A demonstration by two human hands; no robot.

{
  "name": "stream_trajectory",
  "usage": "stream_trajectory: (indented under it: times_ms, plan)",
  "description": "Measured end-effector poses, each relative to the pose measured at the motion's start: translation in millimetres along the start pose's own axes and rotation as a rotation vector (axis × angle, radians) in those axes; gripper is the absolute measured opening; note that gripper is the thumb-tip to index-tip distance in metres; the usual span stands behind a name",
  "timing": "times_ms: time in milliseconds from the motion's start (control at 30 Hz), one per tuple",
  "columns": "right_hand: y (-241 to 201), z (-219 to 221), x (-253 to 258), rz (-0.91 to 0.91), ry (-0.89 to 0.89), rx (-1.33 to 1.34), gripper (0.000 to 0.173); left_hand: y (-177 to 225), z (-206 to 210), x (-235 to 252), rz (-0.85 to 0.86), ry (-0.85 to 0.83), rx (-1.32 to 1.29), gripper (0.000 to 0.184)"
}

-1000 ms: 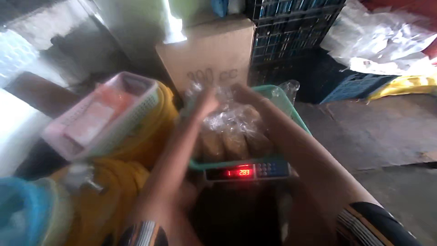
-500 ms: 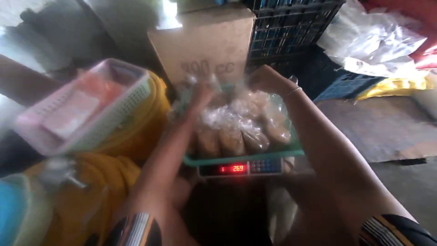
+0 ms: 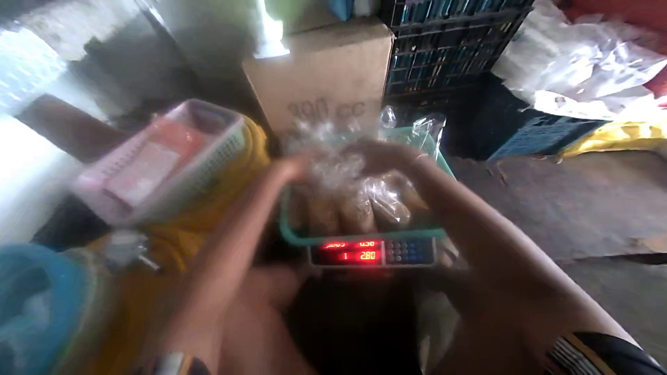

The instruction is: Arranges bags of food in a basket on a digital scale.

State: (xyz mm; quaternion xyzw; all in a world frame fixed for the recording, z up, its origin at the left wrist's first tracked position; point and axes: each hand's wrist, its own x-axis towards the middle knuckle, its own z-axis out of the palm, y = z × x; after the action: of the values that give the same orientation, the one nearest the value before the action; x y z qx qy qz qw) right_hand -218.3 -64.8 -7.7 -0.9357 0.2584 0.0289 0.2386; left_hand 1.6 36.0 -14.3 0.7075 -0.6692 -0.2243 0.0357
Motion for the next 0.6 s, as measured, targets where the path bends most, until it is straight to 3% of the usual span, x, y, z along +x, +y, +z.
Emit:
stream_trajectory:
  times_ms: [67,133,167,233,300,367,433,467,533,600]
  plan:
    - [-10,15,11,0.032,-0.017,-0.094,0.045,-5,21,5,0.014,0.028,0.044,0.065]
    - [-9,12,14,-0.064,0.058,-0.17,0.019,5,2,-6,0.067,0.131,-0.017,0.034]
    - [-5,5,10,-0.144,0.123,-0.174,0.014,9,-11,-12,0.093,0.206,-0.056,0.021]
    - [2,-21,-6,-0.192,0.278,-0.073,0.01,19,-35,-28,0.093,0.417,-0.153,0.02]
    - [-6,-53,-31,-0.129,0.357,0.01,0.007,21,-49,-37,0.085,0.586,-0.24,0.022]
    - [-13,-72,-46,-0.122,0.464,0.073,0.005,20,-54,-45,0.121,0.627,-0.283,0.024]
    - [-15,-74,-48,-0.164,0.483,0.106,0.016,26,-49,-49,0.155,0.461,-0.309,0.032]
    - [-16,-66,-44,-0.187,0.445,0.116,0.029,32,-43,-48,0.147,0.322,-0.301,0.046]
    - [-25,-45,-36,-0.169,0.204,0.108,0.061,46,-26,-47,0.145,0.047,-0.203,0.074]
    - [-39,-22,-26,-0.157,-0.102,0.053,0.069,59,-14,-49,0.156,-0.118,-0.095,0.063]
